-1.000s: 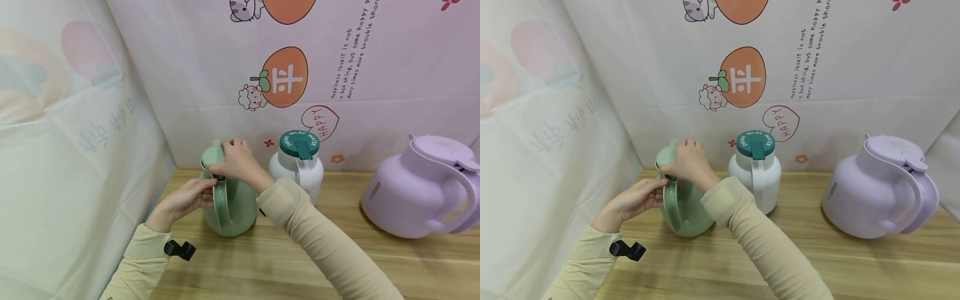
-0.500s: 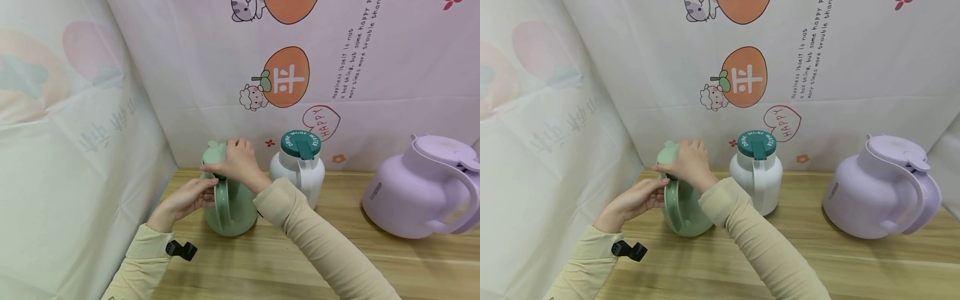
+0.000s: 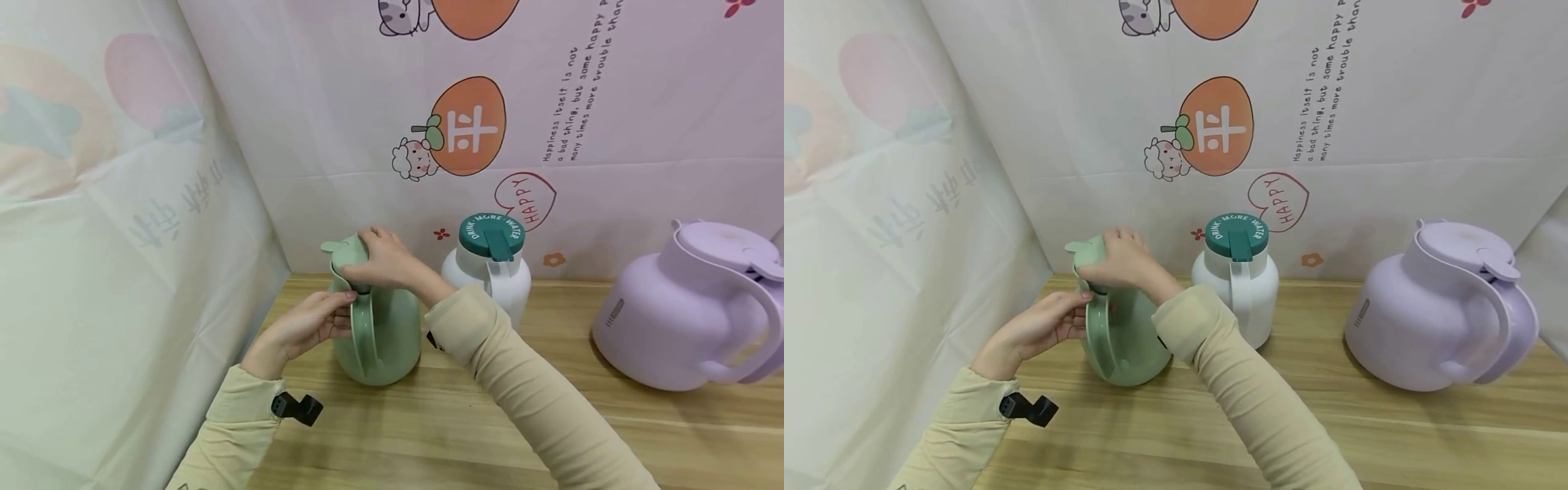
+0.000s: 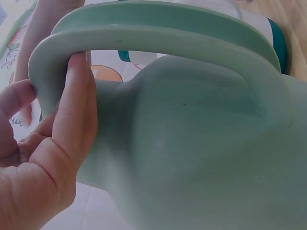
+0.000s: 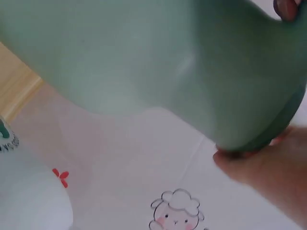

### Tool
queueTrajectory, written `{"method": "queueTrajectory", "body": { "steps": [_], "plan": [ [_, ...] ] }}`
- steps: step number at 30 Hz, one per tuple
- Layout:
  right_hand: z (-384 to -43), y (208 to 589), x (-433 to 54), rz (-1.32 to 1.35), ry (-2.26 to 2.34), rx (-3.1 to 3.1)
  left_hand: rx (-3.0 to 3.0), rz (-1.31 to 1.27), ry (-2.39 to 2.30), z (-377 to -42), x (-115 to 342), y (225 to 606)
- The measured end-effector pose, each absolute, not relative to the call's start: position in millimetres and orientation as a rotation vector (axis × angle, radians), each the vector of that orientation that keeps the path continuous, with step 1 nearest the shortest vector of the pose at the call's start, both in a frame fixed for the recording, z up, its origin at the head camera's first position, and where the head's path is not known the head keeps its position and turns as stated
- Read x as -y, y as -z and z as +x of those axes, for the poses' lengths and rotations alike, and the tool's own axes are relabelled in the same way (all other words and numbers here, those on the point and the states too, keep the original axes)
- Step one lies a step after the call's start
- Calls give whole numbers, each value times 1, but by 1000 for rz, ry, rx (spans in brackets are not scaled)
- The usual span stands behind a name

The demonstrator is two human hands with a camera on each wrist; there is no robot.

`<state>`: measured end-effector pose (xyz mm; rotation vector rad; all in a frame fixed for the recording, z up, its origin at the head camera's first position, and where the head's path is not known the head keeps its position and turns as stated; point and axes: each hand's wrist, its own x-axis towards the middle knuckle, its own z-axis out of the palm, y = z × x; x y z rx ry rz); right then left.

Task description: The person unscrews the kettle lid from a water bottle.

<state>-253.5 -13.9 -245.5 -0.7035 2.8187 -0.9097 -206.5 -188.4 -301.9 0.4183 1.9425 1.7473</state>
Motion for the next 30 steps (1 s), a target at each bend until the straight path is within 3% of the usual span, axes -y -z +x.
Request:
{"method": "queueTrajectory", "body": {
  "steps": [13,26,30],
  "plan": [
    [-241,250,25,-544,834,-3109,-1922,432,-1734,-205,188,300],
    [-264,256,-3,-888,1091,-2753,-1924,437,-1734,-206,188,300],
    [-259,257,0,-856,1080,-2786,-1926,430,-1735,-207,188,301]
  ]
}}
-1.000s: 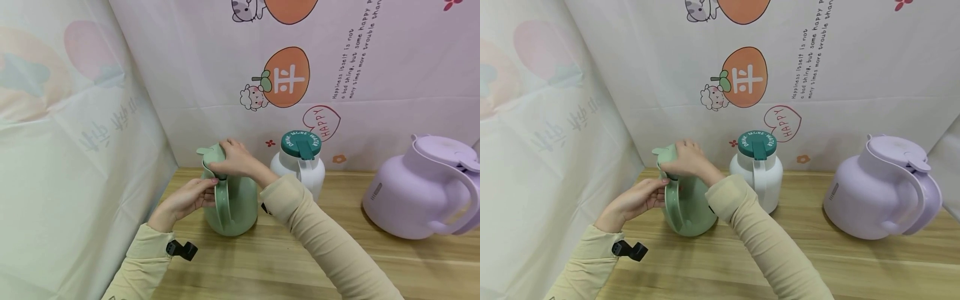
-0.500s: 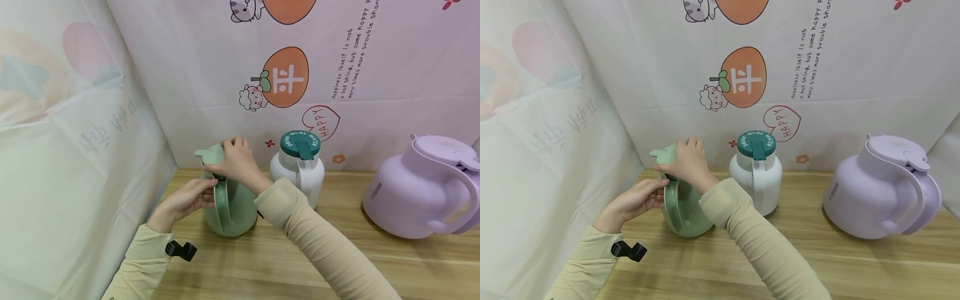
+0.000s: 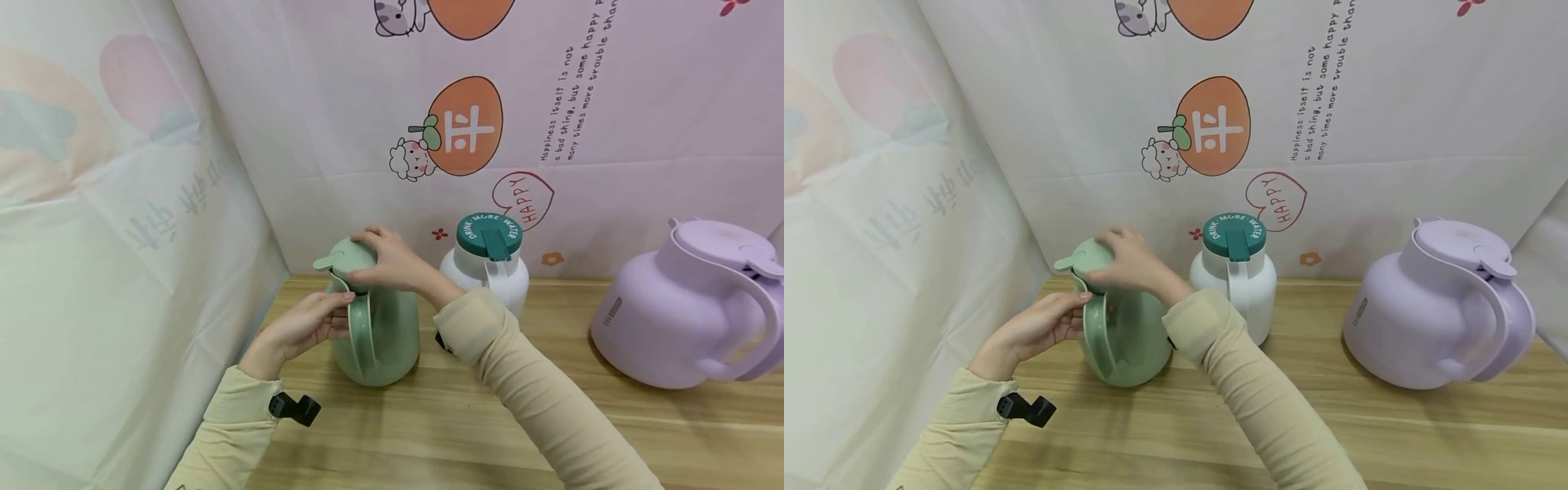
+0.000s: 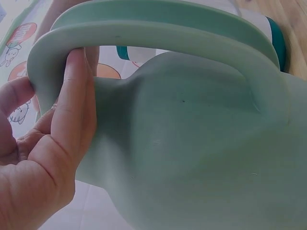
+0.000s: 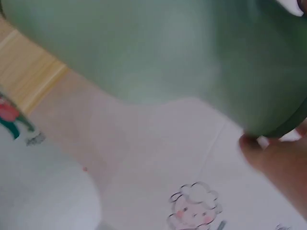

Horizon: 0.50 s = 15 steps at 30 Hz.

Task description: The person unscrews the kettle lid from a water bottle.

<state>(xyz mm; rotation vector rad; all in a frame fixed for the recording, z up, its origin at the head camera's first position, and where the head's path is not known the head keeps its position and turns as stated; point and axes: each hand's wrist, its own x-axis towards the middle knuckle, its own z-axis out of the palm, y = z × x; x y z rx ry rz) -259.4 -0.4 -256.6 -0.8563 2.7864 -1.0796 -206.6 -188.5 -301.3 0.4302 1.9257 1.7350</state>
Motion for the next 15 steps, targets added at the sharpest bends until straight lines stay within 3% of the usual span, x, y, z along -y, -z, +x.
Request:
{"method": "queueTrajectory", "body": {
  "steps": [6,15],
  "plan": [
    [-243,254,16,-604,1094,-2961,-1928,436,-1738,-207,191,303],
    [-243,254,15,-633,1040,-3002,-1928,438,-1728,-207,188,302]
  ]
}}
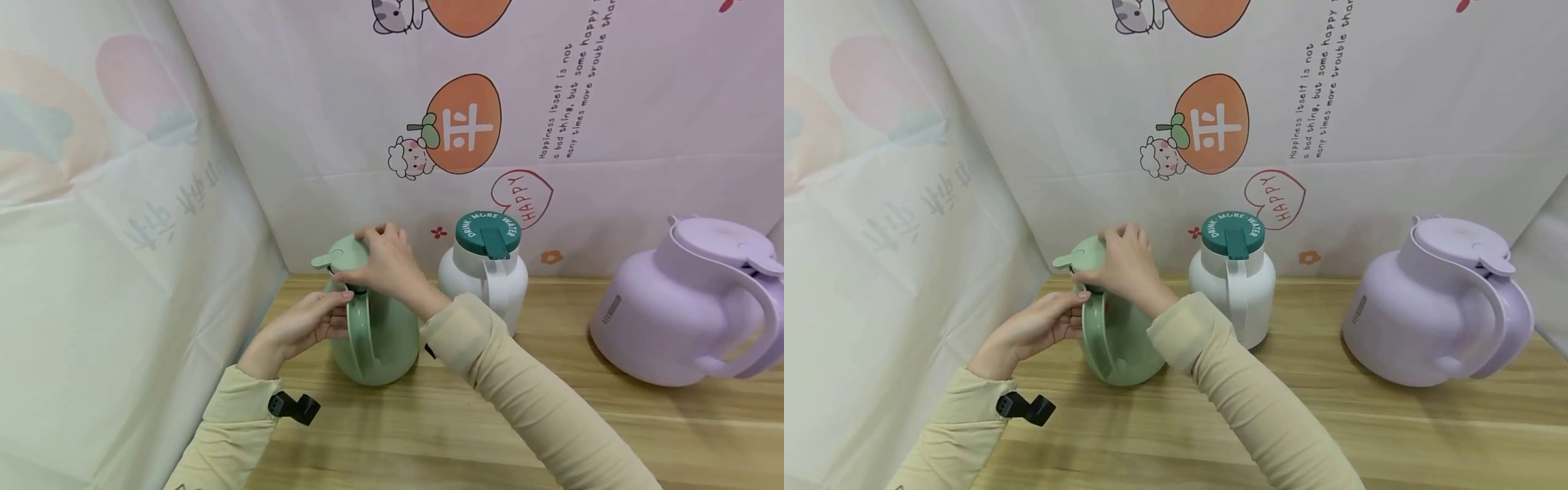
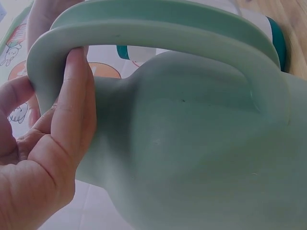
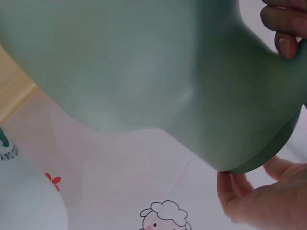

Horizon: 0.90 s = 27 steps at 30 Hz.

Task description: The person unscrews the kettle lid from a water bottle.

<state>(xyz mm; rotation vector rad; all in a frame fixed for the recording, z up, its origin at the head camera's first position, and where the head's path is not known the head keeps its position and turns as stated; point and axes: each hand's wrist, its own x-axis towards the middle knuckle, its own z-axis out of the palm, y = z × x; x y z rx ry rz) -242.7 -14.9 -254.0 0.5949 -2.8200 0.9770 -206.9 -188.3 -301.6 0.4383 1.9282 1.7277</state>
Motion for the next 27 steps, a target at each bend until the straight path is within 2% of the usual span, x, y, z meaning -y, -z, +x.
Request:
{"method": "queueTrajectory", "body": {
  "steps": [9,23,27],
  "plan": [
    [-255,256,0,792,-1162,2832,-1924,436,-1721,-207,190,302],
    [-257,249,-13,797,-1273,2857,-1918,435,-1741,-206,188,301],
    [-254,249,-9,718,-1294,2861,-1917,433,-1741,-205,189,301]
  ]
}}
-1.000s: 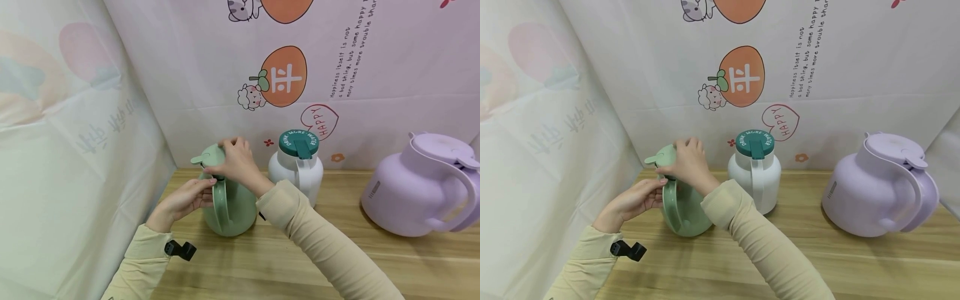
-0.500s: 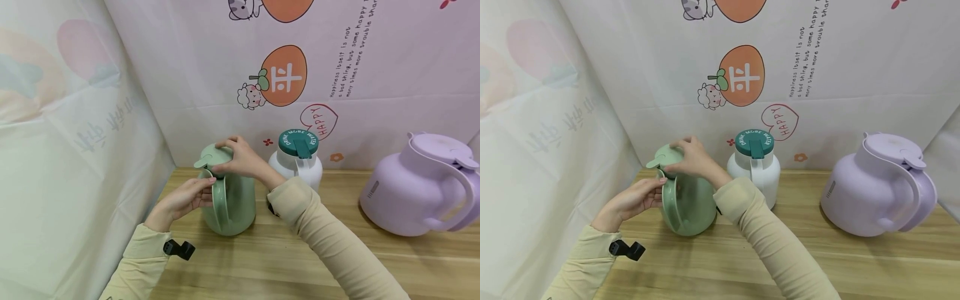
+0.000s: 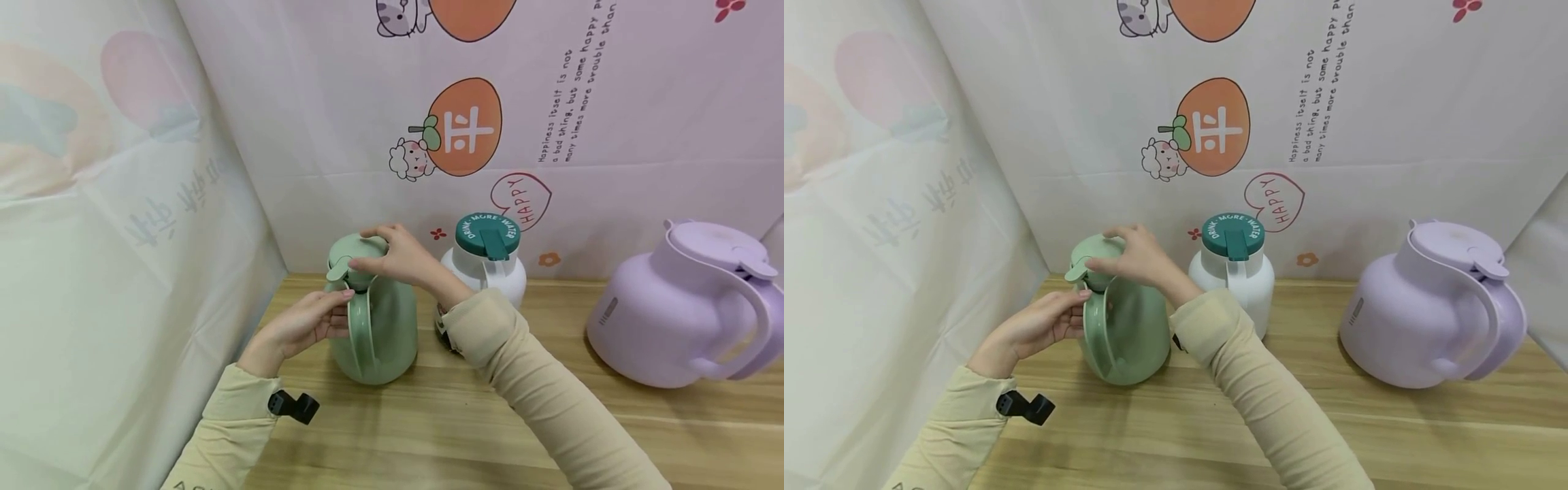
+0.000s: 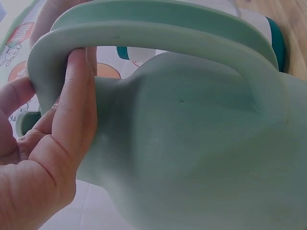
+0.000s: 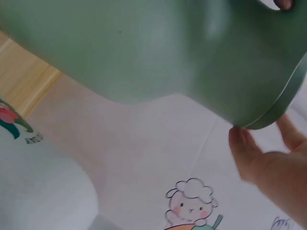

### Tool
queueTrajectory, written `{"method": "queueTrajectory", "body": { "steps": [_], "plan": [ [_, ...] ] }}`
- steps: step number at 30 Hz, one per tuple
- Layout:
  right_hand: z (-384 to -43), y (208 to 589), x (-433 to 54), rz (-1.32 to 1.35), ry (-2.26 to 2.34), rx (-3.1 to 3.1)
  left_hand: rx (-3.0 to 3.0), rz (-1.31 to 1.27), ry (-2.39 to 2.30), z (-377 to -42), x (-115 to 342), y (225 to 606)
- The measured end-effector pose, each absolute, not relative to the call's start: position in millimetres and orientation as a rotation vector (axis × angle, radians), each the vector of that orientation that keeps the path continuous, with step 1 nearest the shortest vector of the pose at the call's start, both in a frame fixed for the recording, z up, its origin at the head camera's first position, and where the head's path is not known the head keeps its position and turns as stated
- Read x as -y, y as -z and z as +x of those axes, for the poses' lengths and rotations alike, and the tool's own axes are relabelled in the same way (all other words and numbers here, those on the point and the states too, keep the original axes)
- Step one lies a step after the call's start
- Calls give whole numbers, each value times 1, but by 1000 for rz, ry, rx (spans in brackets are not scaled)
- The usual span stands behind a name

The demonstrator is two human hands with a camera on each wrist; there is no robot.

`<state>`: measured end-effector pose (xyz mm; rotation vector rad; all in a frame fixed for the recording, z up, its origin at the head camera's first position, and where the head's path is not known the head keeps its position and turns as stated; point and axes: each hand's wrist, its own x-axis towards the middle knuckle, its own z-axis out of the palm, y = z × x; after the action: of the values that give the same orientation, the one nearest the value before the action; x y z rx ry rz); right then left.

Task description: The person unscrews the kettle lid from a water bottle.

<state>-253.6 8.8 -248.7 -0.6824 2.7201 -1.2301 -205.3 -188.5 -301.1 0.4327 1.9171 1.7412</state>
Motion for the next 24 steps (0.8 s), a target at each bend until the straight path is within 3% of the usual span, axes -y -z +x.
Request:
{"method": "queueTrajectory", "body": {
  "steps": [9,19,24],
  "plan": [
    [-246,246,4,-594,1160,-2832,-1910,436,-1748,-205,189,302],
    [-257,248,-8,-758,1282,-2623,-1900,445,-1748,-205,189,301],
    [-253,248,-4,-711,1255,-2666,-1901,438,-1744,-205,189,302]
  ]
}}
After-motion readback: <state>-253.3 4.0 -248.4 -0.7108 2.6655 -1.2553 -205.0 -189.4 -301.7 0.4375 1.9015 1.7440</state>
